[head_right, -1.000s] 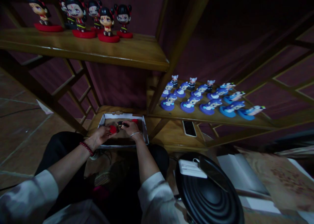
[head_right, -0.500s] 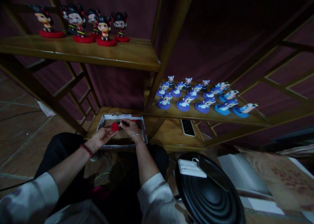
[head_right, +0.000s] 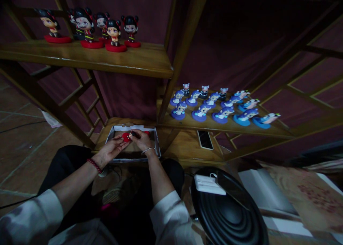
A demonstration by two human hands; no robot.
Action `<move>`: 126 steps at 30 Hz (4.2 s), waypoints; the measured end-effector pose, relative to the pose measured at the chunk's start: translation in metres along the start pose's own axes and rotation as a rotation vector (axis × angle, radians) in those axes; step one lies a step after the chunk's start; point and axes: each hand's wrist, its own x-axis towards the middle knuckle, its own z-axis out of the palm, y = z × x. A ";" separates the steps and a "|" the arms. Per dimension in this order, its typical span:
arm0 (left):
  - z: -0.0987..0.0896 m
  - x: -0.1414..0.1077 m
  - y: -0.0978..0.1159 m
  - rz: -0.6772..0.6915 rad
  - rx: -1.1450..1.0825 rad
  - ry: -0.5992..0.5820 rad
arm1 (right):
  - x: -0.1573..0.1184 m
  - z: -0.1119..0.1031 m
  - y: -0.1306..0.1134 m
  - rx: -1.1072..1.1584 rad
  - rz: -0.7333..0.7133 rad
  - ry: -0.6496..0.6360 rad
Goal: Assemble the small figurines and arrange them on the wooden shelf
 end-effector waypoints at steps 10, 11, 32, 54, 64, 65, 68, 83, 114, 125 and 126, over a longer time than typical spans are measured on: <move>0.002 -0.005 0.001 0.029 0.006 -0.054 | -0.003 -0.003 -0.004 0.115 0.077 0.020; 0.002 -0.006 0.001 0.036 0.007 -0.066 | -0.003 -0.004 -0.005 0.135 0.093 0.022; 0.002 -0.006 0.003 0.066 0.067 -0.095 | -0.006 -0.002 -0.011 0.216 0.113 0.041; 0.005 -0.009 0.002 0.074 0.077 -0.052 | -0.008 -0.002 -0.011 0.079 0.048 0.049; 0.003 -0.004 0.000 0.067 0.178 -0.034 | -0.009 -0.002 -0.009 0.051 0.125 0.034; 0.003 -0.004 0.000 0.071 0.184 -0.032 | -0.009 -0.002 -0.009 0.048 0.125 0.031; 0.003 -0.005 0.000 0.083 0.214 -0.036 | -0.009 -0.001 -0.010 0.053 0.110 0.014; 0.006 -0.006 0.000 0.112 0.280 0.007 | -0.009 -0.002 -0.006 -0.027 0.076 0.021; 0.003 -0.012 0.000 0.129 0.285 -0.039 | -0.012 0.000 0.000 -0.065 0.010 0.071; 0.001 -0.014 -0.001 0.099 0.267 -0.030 | -0.016 0.002 0.003 -0.093 0.020 0.065; 0.002 -0.014 -0.001 0.093 0.265 -0.028 | -0.016 0.002 0.004 -0.094 0.016 0.070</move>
